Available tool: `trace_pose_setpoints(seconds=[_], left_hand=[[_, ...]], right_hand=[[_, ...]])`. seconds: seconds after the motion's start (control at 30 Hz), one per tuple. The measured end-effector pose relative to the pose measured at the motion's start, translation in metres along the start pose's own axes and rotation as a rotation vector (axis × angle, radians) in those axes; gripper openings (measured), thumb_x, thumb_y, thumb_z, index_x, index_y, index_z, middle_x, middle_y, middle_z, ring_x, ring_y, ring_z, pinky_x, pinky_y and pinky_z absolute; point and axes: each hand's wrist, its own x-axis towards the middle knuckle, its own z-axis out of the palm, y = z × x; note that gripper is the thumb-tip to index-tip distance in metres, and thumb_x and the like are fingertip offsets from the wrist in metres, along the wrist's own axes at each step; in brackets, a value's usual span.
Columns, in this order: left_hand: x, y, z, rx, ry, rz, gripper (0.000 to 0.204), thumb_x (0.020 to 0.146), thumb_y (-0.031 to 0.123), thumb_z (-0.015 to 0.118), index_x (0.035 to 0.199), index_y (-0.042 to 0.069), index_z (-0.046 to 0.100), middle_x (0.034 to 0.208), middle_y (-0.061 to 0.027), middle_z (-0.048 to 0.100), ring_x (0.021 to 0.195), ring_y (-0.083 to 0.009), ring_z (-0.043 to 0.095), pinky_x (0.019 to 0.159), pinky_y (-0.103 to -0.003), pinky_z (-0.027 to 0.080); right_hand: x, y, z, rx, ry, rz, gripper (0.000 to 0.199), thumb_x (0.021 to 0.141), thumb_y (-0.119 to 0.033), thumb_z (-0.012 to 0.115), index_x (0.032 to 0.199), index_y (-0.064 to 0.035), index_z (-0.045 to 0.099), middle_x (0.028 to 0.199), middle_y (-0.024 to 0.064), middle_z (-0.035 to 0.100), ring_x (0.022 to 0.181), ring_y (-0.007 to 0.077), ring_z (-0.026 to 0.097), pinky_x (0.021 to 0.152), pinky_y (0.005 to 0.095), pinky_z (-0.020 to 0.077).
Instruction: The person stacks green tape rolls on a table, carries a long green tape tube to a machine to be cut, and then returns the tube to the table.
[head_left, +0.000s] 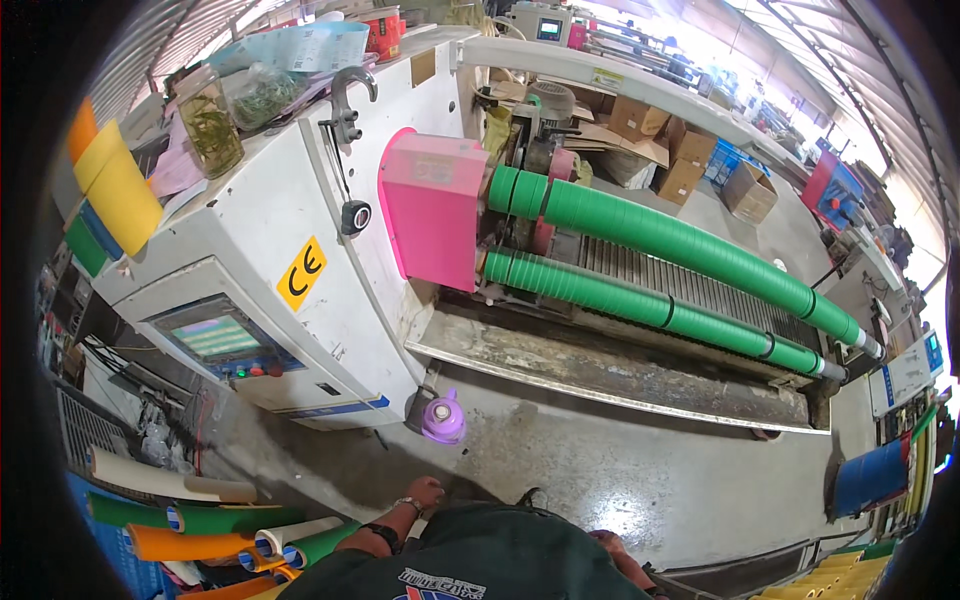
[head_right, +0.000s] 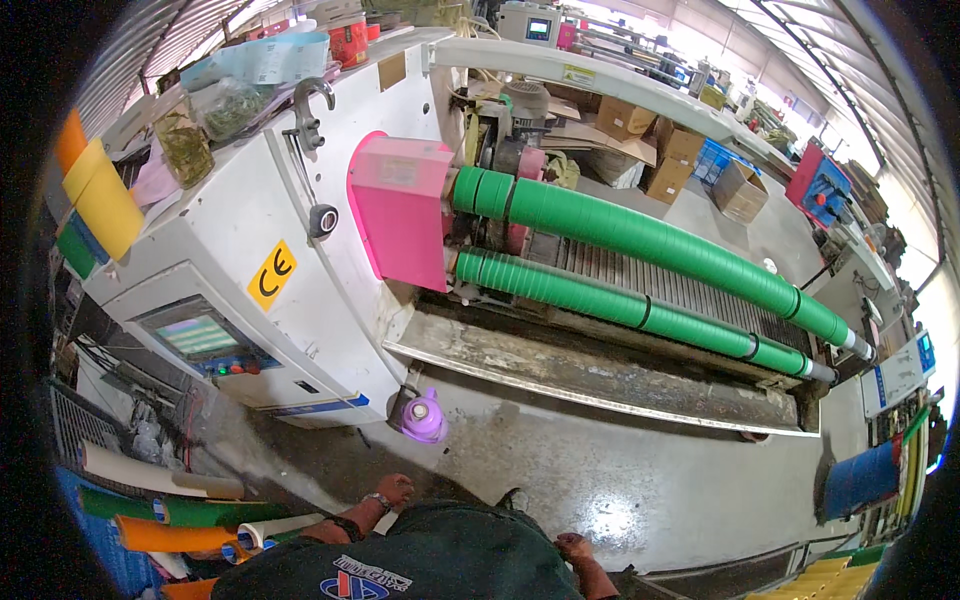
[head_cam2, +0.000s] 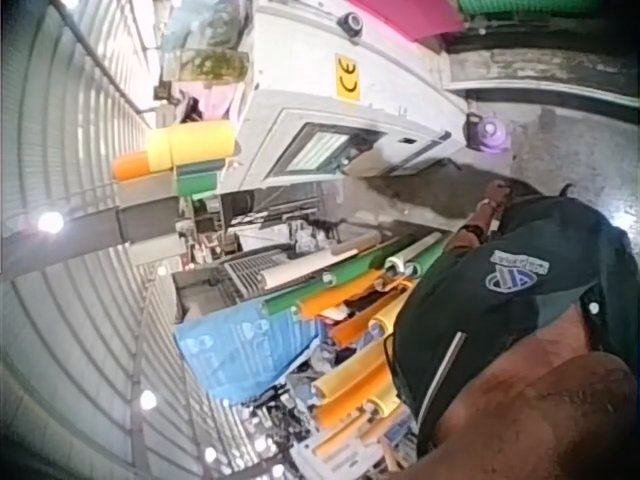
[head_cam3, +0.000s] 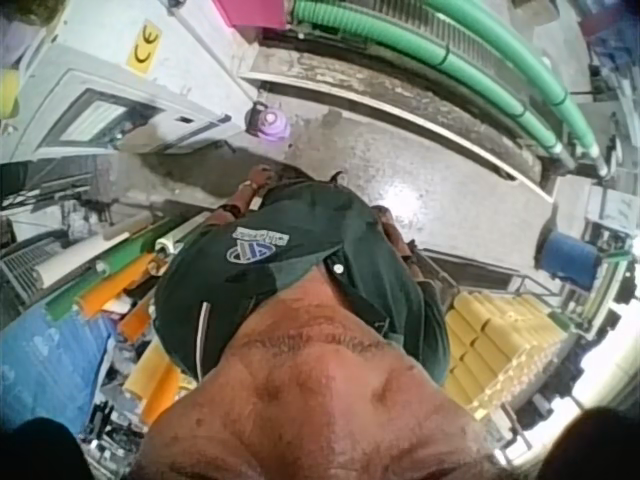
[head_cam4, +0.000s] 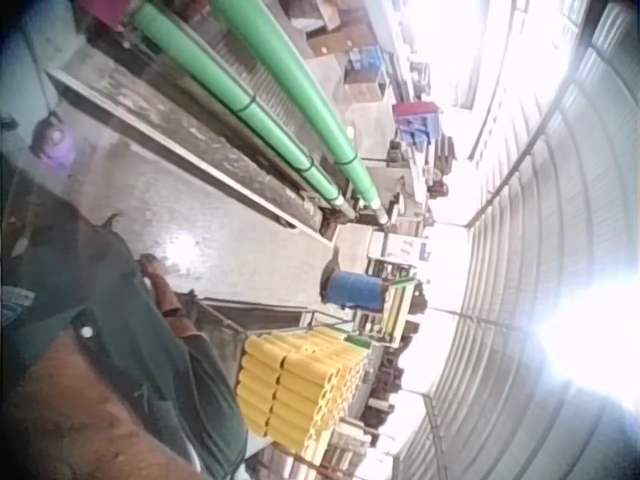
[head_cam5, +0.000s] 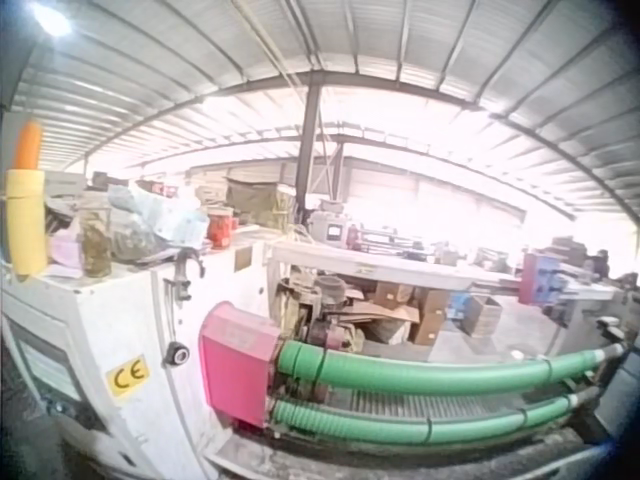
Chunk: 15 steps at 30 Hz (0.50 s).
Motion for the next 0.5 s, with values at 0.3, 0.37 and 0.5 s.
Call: trace_pose_setpoints(seconds=[0.3, 0.37, 0.5], left_hand=[[-0.027, 0.027, -0.016, -0.093, 0.020, -0.066, 0.035, 0.078, 0.020, 0.070, 0.104, -0.003, 0.065, 0.097, -0.0159, 0.068, 0.083, -0.0235, 0.068, 0.073, -0.038, 0.056], [-0.018, 0.015, -0.015, -0.057, 0.033, 0.002, 0.033, 0.078, 0.019, 0.070, 0.103, -0.003, 0.065, 0.094, -0.0155, 0.068, 0.081, -0.0232, 0.068, 0.073, -0.038, 0.056], [0.014, -0.062, -0.017, -0.446, -0.056, -0.086, 0.032, 0.075, 0.020, 0.072, 0.100, 0.000, 0.067, 0.084, -0.0132, 0.069, 0.080, -0.0237, 0.068, 0.073, -0.037, 0.055]], right_hand=[[0.009, 0.005, 0.015, -0.100, 0.015, -0.012, 0.046, 0.077, -0.037, 0.071, 0.113, -0.0082, 0.068, 0.102, 0.0106, 0.071, 0.089, 0.0204, 0.068, 0.080, 0.0314, 0.0526], [0.013, 0.013, 0.017, -0.123, 0.029, 0.021, 0.046, 0.077, -0.037, 0.070, 0.113, -0.0084, 0.068, 0.102, 0.0103, 0.071, 0.090, 0.0202, 0.068, 0.080, 0.0310, 0.0525], [-0.004, 0.009, 0.024, -0.111, -0.060, -0.137, 0.045, 0.078, -0.029, 0.071, 0.113, -0.0013, 0.066, 0.100, 0.0161, 0.070, 0.089, 0.0220, 0.067, 0.077, 0.0340, 0.0531]])
